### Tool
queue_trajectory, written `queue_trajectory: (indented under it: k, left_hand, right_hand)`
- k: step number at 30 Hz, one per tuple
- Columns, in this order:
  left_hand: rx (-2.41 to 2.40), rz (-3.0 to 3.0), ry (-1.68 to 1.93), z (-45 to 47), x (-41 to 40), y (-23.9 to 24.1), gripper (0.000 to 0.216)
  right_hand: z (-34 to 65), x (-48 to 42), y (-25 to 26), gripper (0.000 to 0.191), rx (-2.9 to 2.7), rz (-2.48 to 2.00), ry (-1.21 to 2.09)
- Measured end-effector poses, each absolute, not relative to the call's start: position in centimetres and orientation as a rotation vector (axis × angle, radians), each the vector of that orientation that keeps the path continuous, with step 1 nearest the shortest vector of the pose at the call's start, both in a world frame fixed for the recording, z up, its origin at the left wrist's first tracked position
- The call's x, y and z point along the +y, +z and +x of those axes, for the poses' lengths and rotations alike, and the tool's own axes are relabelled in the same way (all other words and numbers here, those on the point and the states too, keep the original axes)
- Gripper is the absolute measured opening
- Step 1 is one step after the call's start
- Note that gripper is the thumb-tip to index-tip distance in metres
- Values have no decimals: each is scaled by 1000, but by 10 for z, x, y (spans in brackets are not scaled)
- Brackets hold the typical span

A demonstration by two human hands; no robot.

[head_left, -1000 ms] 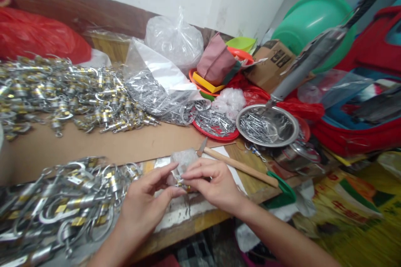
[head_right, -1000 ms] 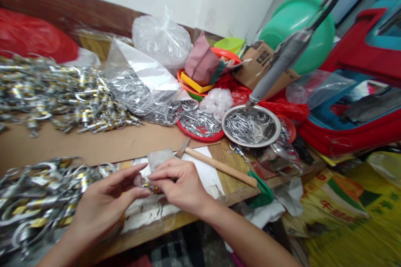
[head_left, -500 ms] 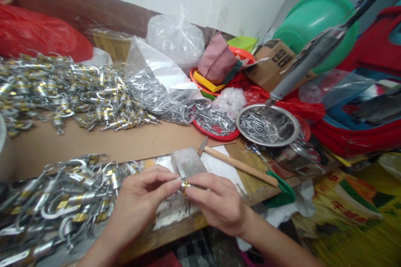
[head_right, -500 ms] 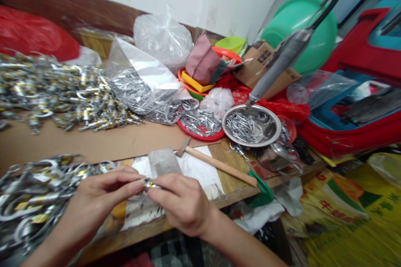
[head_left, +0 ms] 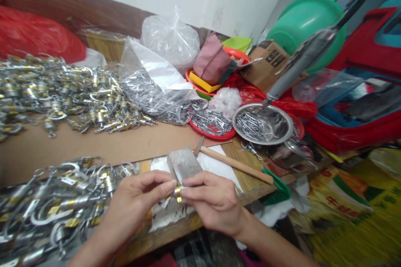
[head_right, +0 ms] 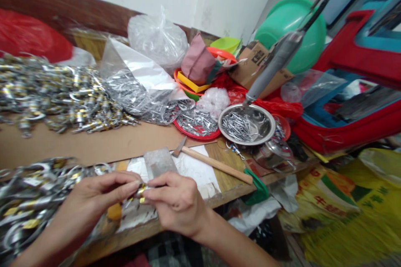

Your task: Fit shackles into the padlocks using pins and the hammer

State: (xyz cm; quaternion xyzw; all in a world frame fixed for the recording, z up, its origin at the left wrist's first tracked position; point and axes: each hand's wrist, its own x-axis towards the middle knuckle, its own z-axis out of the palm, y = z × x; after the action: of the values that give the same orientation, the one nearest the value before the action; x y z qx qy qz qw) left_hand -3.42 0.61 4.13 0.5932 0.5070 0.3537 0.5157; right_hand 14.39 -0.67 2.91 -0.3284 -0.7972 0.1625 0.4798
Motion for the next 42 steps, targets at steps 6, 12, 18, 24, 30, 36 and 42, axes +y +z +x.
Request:
queue_trajectory:
  k: [6, 12, 18, 24, 30, 36, 42]
  left_hand:
    - [1130, 1090, 938, -28, -3, 31, 39]
    - [1113, 967, 973, -25, 5, 29, 55]
    - [924, 986, 739, -29, 24, 35, 68]
    - [872, 962, 661, -32, 36, 33, 78]
    - [868, 893, 707, -33, 37, 25, 80]
    - [852, 896, 717, -33, 35, 24, 76]
    - [844, 915, 726, -31, 35, 26, 75]
  right_hand:
    - [135, -11, 33, 7, -1730, -944, 593]
    - [160, 33, 43, 11, -1991, -1191, 579]
    - [213, 140, 31, 23, -2041, -1899, 71]
    - [216, 175, 19, 35, -2135, -1979, 96]
    - [204, 145, 37, 22, -2098, -1795, 256]
    - [168, 50, 51, 7, -2216, -1206, 541]
    - [154, 29, 57, 9, -2346, -1091, 733]
